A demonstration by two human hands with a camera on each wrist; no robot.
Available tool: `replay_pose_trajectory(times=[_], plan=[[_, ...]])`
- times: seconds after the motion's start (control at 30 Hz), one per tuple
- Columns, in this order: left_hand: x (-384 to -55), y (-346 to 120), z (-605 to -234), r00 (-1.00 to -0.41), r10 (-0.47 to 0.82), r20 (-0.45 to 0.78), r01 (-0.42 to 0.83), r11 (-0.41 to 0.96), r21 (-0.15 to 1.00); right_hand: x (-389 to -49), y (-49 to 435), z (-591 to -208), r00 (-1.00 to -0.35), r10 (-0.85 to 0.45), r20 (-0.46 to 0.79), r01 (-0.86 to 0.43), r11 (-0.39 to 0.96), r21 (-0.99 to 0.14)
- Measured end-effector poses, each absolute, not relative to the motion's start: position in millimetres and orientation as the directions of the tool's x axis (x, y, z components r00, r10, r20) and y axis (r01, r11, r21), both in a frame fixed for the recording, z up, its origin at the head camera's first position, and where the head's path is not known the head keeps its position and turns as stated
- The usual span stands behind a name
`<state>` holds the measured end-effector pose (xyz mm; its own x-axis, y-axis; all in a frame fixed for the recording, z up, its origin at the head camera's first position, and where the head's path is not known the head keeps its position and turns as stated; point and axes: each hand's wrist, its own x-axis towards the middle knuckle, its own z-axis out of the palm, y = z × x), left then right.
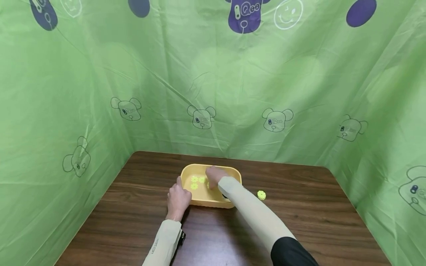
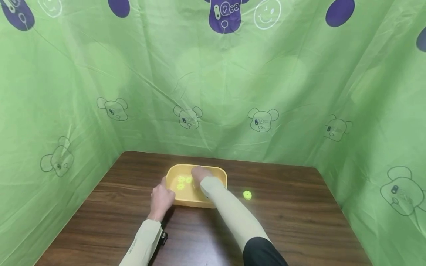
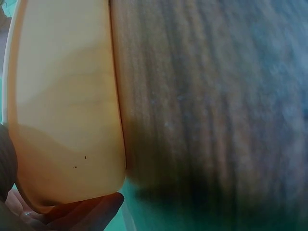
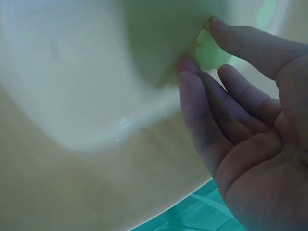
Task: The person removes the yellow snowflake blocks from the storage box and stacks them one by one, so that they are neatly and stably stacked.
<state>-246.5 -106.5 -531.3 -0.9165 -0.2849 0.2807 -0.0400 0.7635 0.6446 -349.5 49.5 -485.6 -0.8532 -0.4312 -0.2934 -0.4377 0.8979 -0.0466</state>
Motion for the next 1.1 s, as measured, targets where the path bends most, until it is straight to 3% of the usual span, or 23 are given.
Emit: replay_pose_trajectory(times=[0.17,0.33,0.47,0.83,1.1], plan=[[-247,-107,-532,-0.918,-0.291,0.270,-0.049,0.757,0.651,-349,51,-486,-0.823,-0.479,-0.306,-0.486,0.872,-0.057],[-247,-108,-533,-0.918,-0.294,0.265,-0.051,0.753,0.657,-344,58,-472,-0.782,-0.557,-0.281,-0.533,0.830,-0.163],[-246,-108,-533,-0.916,-0.289,0.280,-0.038,0.754,0.655,-343,75,-449,-0.775,-0.606,-0.177,-0.555,0.788,-0.267],[-248,-110,-529,-0.922,-0.280,0.268,-0.033,0.745,0.667,-343,163,-412,-0.846,-0.526,0.087,-0.502,0.731,-0.462],[-247,-108,-533,-0.929,-0.277,0.244,-0.045,0.740,0.671,-330,230,-419,-0.896,-0.435,0.094,-0.415,0.741,-0.529]])
